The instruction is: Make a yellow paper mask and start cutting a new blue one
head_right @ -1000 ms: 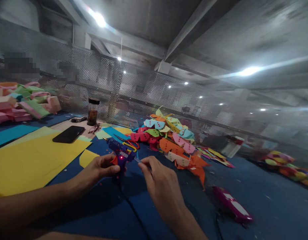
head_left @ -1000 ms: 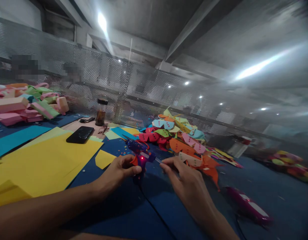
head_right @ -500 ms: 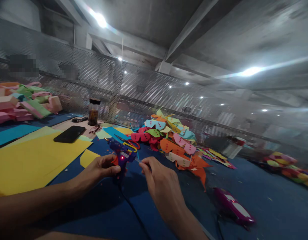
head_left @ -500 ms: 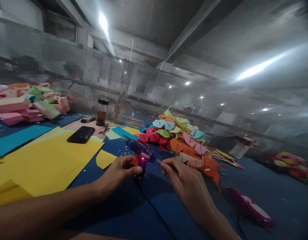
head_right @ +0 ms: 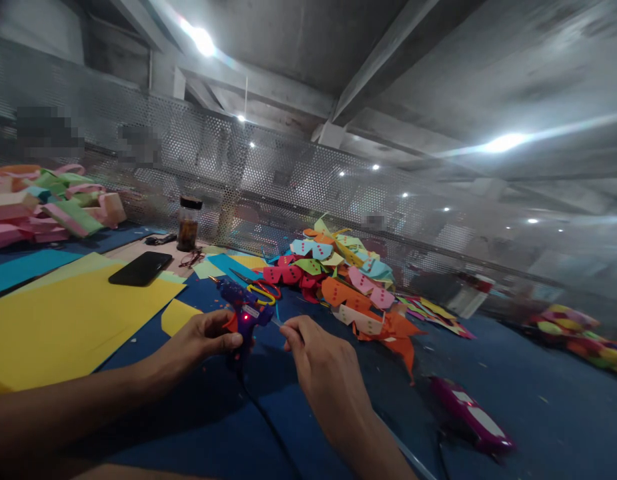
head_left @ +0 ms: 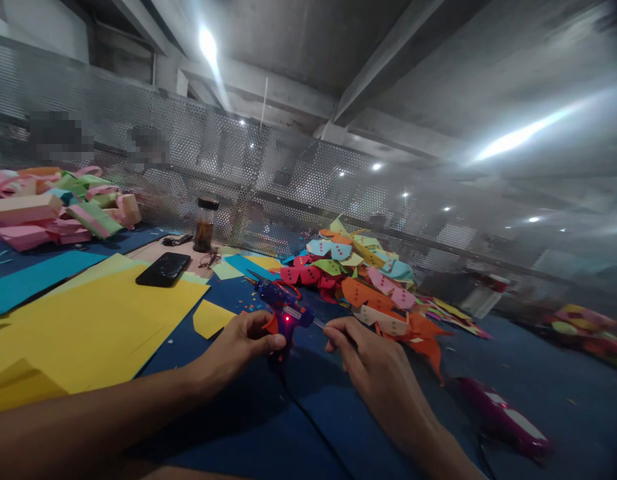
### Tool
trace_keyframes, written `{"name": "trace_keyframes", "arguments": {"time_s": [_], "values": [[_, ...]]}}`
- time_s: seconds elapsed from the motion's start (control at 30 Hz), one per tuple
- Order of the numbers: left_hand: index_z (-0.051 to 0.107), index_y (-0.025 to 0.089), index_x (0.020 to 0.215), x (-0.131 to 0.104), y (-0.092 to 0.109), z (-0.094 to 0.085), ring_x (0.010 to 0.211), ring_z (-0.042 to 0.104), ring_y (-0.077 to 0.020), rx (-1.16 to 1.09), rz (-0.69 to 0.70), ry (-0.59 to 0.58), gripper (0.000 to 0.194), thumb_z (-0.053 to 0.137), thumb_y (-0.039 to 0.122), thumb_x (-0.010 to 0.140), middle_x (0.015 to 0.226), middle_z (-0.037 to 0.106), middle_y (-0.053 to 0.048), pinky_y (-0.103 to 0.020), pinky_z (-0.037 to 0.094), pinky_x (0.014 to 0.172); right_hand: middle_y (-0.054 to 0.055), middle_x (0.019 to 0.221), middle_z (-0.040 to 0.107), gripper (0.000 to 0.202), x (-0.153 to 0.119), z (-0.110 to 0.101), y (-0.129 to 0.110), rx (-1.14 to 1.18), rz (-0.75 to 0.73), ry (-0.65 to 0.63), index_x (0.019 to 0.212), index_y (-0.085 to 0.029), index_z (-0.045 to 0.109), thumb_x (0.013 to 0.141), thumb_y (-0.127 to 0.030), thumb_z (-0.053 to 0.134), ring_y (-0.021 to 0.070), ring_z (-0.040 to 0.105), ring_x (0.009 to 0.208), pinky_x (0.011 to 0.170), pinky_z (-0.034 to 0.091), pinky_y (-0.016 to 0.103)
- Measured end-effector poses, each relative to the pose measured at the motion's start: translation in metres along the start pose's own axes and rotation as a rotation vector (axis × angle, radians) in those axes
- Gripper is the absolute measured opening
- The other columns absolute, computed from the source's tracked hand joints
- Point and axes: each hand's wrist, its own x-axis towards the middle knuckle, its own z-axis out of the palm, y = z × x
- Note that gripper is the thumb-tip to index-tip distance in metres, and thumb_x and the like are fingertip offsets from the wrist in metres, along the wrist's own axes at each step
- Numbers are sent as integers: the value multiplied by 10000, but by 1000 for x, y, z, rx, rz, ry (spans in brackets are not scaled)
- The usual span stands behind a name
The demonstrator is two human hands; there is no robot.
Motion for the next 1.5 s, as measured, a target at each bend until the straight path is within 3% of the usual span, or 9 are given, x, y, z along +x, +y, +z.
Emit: {"name": "trace_keyframes", "arguments": {"time_s": [0.83, 1.5], "values": [[594, 175, 746, -1, 2, 1, 726, 536, -173, 27, 4, -5, 419, 793, 538, 687, 730, 604, -8, -300, 384, 710, -10, 618, 652, 395, 1, 1, 1, -22, 19, -17, 807, -227, 627, 1039, -402, 360, 148, 615, 516, 518, 406, 246], [542, 180, 694, 1, -3, 0, 698, 500, -158, 12, 35, -15, 417, 788, 517, 700, 698, 564, 7, -292, 348, 675, -24, 662, 650, 418, 1, 1, 5, 80, 94, -117, 762, -227, 591, 1045, -372, 322, 145, 592, 573, 603, 382, 274]]}}
